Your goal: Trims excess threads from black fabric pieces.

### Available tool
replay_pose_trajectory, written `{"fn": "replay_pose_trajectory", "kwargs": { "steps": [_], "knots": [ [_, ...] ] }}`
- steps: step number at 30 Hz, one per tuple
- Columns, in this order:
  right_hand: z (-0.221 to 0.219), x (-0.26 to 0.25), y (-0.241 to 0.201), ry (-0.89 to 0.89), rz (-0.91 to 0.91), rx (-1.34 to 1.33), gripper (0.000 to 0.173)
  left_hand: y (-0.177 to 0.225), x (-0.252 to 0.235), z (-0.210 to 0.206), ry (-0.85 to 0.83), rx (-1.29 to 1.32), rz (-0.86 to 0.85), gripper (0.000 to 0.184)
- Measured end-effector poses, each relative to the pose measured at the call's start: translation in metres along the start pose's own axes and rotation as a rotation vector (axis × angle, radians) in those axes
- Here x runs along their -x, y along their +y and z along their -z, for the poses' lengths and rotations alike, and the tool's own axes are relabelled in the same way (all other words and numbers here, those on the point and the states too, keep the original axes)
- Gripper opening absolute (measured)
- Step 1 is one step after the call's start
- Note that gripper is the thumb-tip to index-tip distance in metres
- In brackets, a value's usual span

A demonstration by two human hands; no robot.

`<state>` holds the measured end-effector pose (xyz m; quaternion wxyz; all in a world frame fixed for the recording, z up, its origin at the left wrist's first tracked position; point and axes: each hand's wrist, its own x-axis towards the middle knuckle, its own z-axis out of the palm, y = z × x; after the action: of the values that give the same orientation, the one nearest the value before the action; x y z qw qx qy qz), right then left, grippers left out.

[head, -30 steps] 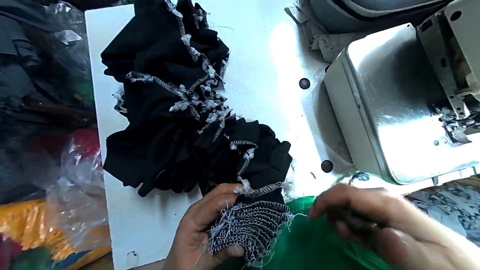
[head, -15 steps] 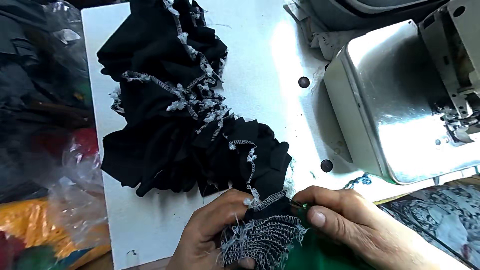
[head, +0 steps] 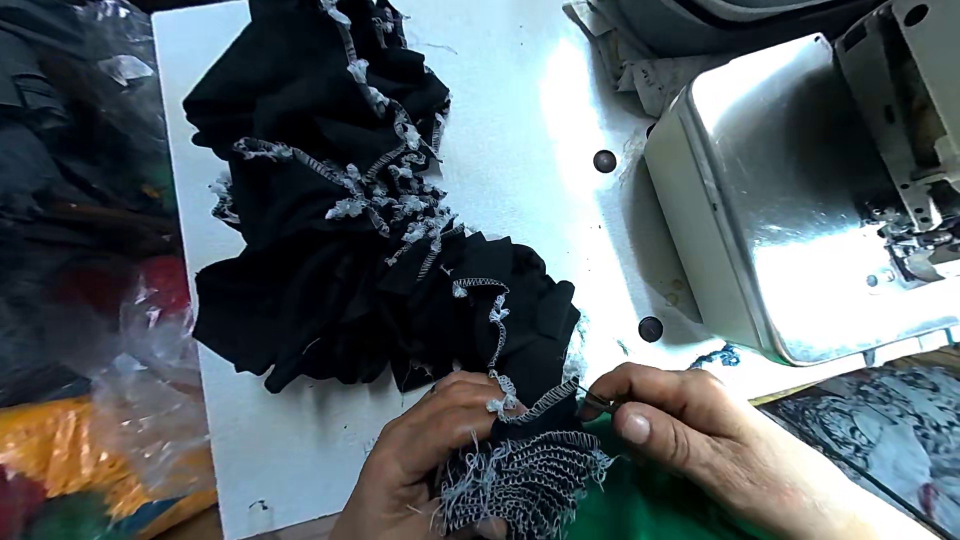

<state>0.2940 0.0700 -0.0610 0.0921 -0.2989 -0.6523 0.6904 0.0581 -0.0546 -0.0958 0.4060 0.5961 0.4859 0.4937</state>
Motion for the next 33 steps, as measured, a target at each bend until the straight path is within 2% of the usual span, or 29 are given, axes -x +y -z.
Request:
{"fn": "replay_pose_trajectory", "kwargs": {
  "steps": [6,11,15,19,23,28,33],
  "knots": [
    [-0.001,-0.004,-0.001,-0.034,-0.046,-0.017,0.044,-0.001,0.002,0.001,-0.023,-0.016,-0.027,0.026],
    [0.003,0.001,0.004,-0.079,-0.103,-0.024,0.043,-0.002,0.005,0.003,0.011,0.027,0.001,0.035],
    [0.002,0.002,0.003,-0.082,-0.105,-0.026,0.045,-0.002,0.007,0.003,-0.002,0.050,0.003,0.030],
    [-0.002,-0.004,-0.002,-0.060,-0.052,-0.018,0.041,-0.004,0.005,0.001,-0.034,-0.001,-0.038,0.024],
    [-0.004,-0.004,0.002,0.011,0.055,-0.055,0.037,-0.005,0.004,0.002,-0.037,-0.038,-0.063,0.026],
    [-0.010,-0.002,0.004,0.040,0.040,-0.172,0.034,-0.007,0.000,0.001,-0.052,-0.031,-0.086,0.026],
    [-0.011,0.000,0.004,0.050,0.080,-0.171,0.037,-0.006,0.001,0.001,-0.045,-0.052,-0.080,0.031]
  ]
}}
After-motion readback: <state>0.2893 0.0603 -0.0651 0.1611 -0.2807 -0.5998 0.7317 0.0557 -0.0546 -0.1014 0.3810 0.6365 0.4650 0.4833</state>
